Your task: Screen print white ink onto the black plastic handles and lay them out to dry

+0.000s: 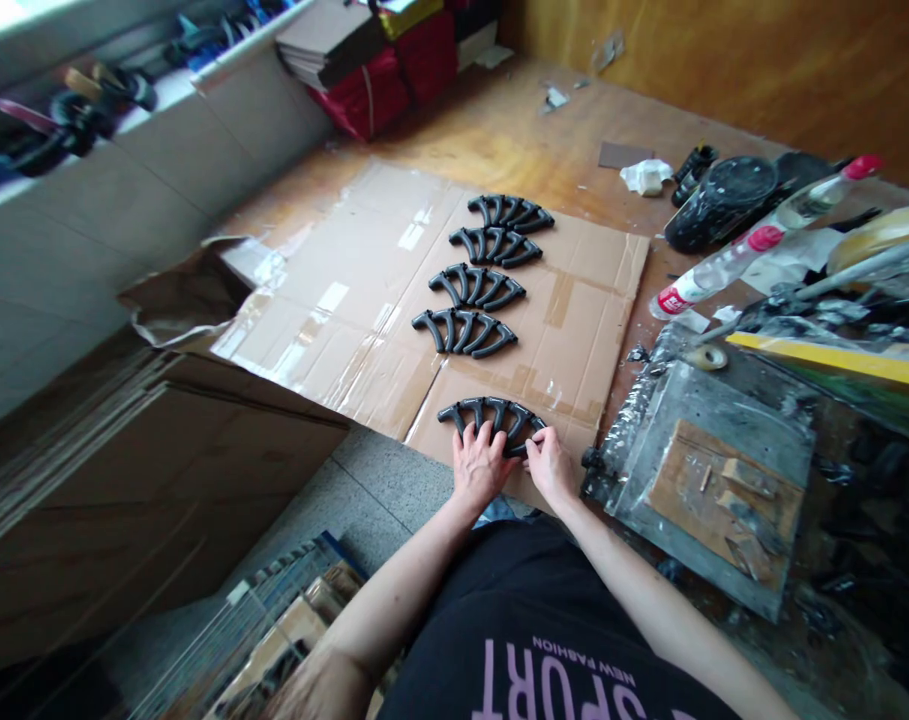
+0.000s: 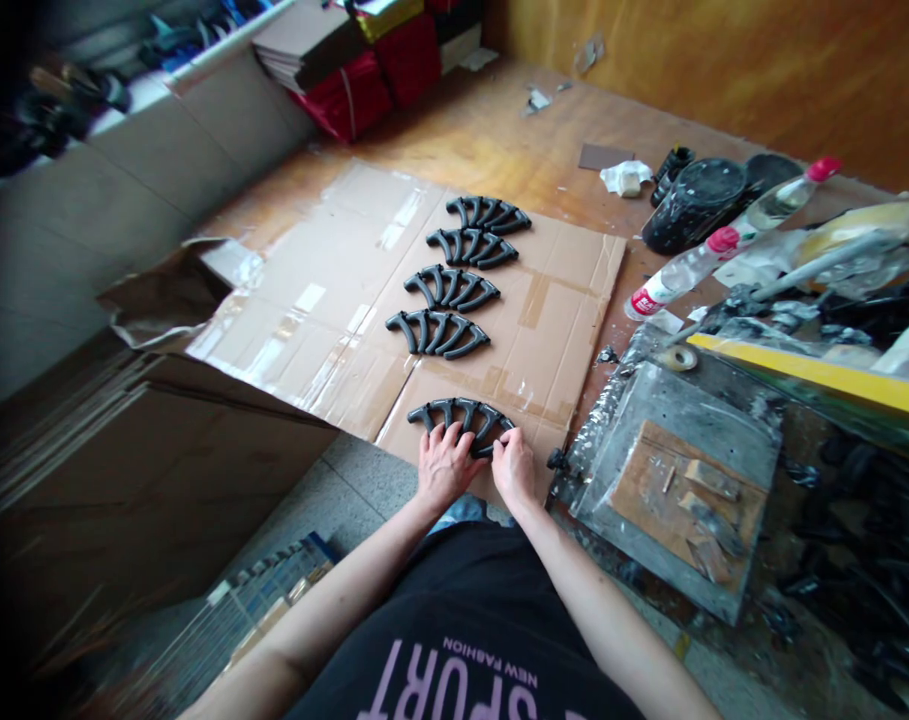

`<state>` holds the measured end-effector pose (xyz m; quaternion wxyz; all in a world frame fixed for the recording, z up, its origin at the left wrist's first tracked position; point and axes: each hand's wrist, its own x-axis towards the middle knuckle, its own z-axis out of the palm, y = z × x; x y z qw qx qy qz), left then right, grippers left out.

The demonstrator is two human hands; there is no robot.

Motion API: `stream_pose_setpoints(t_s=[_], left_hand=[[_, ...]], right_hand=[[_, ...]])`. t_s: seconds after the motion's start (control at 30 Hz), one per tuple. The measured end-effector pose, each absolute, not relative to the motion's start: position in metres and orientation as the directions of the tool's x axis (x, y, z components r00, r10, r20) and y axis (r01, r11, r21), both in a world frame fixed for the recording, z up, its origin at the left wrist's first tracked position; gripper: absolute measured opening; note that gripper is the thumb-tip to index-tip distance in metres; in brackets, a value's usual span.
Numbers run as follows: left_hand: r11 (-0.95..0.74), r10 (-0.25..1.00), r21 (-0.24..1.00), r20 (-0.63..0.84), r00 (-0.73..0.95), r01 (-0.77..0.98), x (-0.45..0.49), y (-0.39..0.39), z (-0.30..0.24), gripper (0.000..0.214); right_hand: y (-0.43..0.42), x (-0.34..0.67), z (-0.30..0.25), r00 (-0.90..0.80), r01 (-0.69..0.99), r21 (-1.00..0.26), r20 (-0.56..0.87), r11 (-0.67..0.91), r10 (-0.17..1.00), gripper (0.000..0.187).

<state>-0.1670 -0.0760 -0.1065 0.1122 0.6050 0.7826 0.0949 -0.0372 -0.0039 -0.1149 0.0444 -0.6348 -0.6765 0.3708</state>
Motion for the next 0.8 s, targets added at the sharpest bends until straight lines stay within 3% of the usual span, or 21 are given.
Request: stream_pose_setpoints(t_s=[0.2, 0.47, 0.6, 0.8], left_hand=[[0.048, 0.999, 0.261, -0.005, -0.048, 0.964, -0.273, -0.062, -0.112, 0.044], [0.121, 0.991, 0.183, 0.037, -0.13, 0.976, -0.308, -0.048, -0.119, 0.04], [0.118, 0.989, 0.166, 0.074, -0.132, 0.979, -0.315, -0.049, -0.127, 0.046], [0.081, 0.987, 0.145, 0.124, -0.1, 0.986, -0.325, -0.051, -0.135, 0.044]], right_hand=[[-0.016, -0.103, -0.109, -0.462, 0.658, -0.751, -0.337, 0.062, 0.821, 0.017], [-0.006, -0.158, -0.098, -0.701, 0.483, -0.834, -0.188, 0.265, 0.688, 0.023], [0.0, -0.144, -0.09, -0.728, 0.493, -0.834, -0.239, 0.248, 0.643, 0.023], [-0.002, -0.078, -0.056, -0.659, 0.538, -0.814, -0.245, 0.218, 0.711, 0.022]])
